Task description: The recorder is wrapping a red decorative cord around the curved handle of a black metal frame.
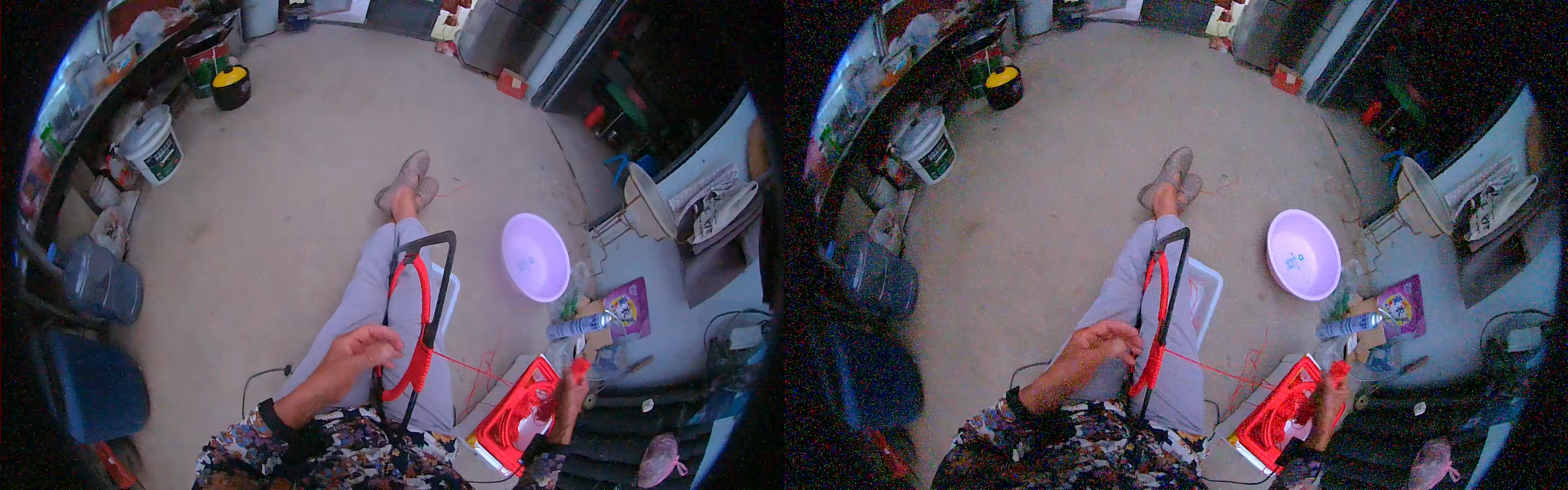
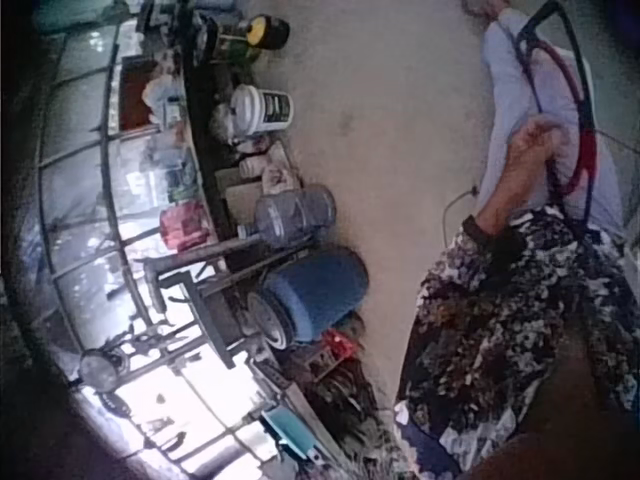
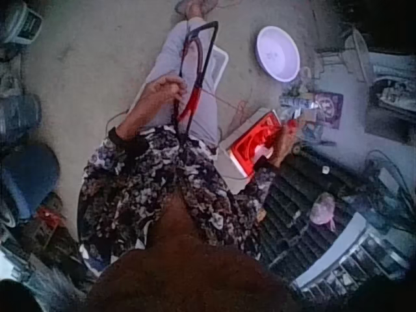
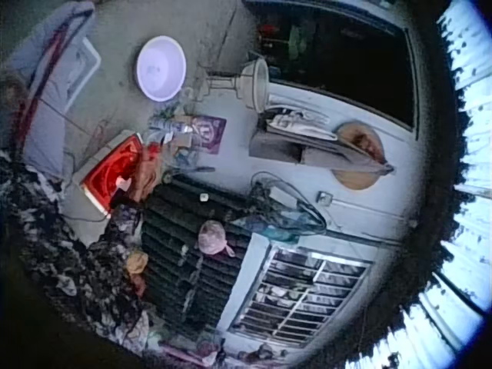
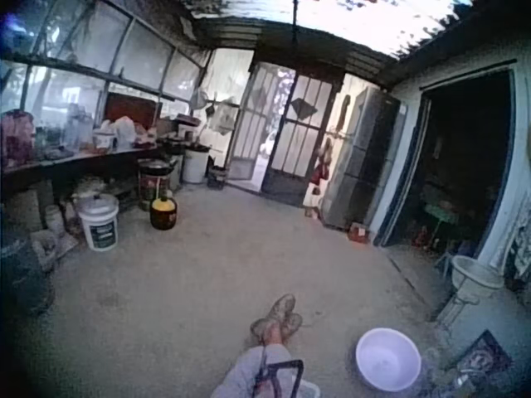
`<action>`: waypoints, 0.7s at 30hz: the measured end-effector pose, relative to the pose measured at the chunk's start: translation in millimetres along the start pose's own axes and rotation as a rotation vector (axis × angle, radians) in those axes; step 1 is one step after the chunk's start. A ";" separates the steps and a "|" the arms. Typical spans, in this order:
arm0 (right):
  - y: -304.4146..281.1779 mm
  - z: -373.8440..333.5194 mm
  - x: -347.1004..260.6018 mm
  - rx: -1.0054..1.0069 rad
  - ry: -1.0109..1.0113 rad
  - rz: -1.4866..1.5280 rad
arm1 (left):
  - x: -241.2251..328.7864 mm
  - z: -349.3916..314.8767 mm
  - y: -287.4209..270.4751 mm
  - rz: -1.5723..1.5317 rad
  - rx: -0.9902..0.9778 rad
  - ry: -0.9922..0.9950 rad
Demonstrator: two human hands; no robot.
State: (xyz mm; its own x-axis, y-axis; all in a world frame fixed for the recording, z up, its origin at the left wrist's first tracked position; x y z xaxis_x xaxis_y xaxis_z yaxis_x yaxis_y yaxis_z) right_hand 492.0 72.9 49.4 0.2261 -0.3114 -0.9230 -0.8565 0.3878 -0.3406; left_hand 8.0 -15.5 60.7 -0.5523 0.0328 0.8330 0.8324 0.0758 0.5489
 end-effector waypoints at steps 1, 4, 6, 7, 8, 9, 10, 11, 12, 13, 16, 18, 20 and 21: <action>6.7 -1.7 4.2 -0.020 0.028 -0.041 | -0.1 -0.7 3.2 0.000 0.005 -0.023; 65.9 -36.1 -3.3 -0.082 0.014 -0.185 | -2.8 -0.9 12.0 -0.020 -0.008 -0.095; 105.2 -54.3 -8.8 -0.191 0.009 -0.196 | -3.9 2.8 15.5 -0.054 -0.033 -0.126; 132.0 -78.9 -32.1 -0.270 0.082 -0.145 | -3.7 3.3 17.2 -0.065 -0.038 -0.140; 151.1 -98.3 -46.5 -0.372 0.147 -0.074 | -1.6 3.1 21.0 -0.076 -0.048 -0.151; 165.8 -114.6 -56.3 -0.467 0.211 -0.004 | -1.4 3.7 24.3 -0.092 -0.062 -0.165; 179.3 -127.3 -63.7 -0.593 0.237 0.057 | -0.2 4.3 25.8 -0.079 -0.064 -0.157; 190.4 -138.5 -70.3 -0.720 0.261 0.117 | 0.5 4.8 27.1 -0.067 -0.063 -0.149; 198.0 -149.2 -76.0 -0.859 0.310 0.191 | -0.8 6.0 28.7 -0.057 -0.064 -0.143; 204.9 -160.8 -82.0 -0.999 0.359 0.267 | -1.6 7.4 31.6 -0.073 -0.057 -0.143; 223.5 -191.0 -96.0 -1.042 0.305 0.276 | -1.2 9.1 36.8 -0.066 -0.031 -0.137; 221.8 -188.7 -89.2 -1.019 0.290 0.226 | 1.5 9.3 35.5 0.001 -0.017 -0.121; 219.0 -187.8 -82.9 -1.027 0.322 0.244 | 0.7 11.0 35.5 0.053 -0.028 -0.126; 216.8 -187.3 -80.4 -1.045 0.363 0.288 | -0.9 12.3 35.4 0.076 -0.034 -0.131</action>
State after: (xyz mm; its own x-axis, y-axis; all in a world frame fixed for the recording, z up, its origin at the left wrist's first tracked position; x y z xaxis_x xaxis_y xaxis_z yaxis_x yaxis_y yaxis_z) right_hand 201.3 19.6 83.3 -0.0428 -0.6259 -0.7788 -0.8603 -0.3732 0.3472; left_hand 37.4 -0.5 78.5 -0.4865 0.1667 0.8576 0.8721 0.0343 0.4881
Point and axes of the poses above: each hand's wrist, its own z-axis towards the middle knuckle, its own y-axis out of the palm, x = y × z, the point moved 4 cm from there along z, towards the middle knuckle, and after that the axes turned 11 degrees about y, right-handed, at the moved point
